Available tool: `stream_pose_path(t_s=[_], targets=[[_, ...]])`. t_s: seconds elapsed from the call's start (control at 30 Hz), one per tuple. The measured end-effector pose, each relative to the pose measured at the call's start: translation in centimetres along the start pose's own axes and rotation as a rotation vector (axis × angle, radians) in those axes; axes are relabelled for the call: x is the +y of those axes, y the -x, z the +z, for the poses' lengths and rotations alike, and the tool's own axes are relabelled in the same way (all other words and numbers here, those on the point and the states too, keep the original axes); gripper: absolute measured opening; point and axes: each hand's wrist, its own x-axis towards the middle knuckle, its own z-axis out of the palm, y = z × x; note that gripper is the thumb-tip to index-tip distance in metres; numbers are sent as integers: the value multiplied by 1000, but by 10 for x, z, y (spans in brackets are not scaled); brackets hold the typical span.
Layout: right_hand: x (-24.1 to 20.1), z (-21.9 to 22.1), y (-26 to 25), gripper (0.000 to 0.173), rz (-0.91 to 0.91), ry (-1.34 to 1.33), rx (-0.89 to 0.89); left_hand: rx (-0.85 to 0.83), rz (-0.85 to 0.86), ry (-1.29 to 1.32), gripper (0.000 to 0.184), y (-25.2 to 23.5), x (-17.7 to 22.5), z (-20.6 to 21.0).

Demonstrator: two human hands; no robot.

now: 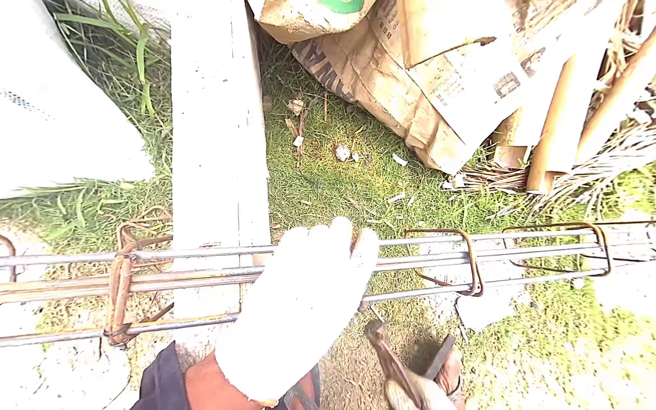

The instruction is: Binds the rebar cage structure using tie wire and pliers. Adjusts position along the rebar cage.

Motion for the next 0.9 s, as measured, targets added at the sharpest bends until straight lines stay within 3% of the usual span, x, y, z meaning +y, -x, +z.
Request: stream_pose_path(t_s=[0.07, 0.13, 0.3, 0.47, 0.6, 0.7, 0.77, 0.83, 0.9], targets=[[-4, -16, -18, 38, 102, 152, 70, -7, -4, -2, 76, 1, 0, -1], [-9, -31, -42, 43, 157, 263, 62, -12, -5, -3, 69, 1, -1, -2], [-32, -44, -110, 49, 143, 432, 8, 3, -1, 5, 68, 2, 0, -3], [-64, -25, -159, 39, 86, 194, -19, 8, -18, -33, 67, 1, 2, -2], [-98, -11, -150, 27, -83, 60, 82, 6, -17, -31, 59, 0, 1, -1], [-83, -12, -139, 25, -148, -192, 45, 0, -20, -12, 65, 1, 1, -2], [-83, -6, -142, 18, -99, -375, -36, -12, -27, 2, 61, 0, 1, -3], [-74, -1, -138, 17, -30, -399, -85, -27, -29, 9, 56, -2, 1, -4], [-52, 0, -124, 24, 4, -255, -88, -33, -25, 10, 55, -2, 1, -4]])
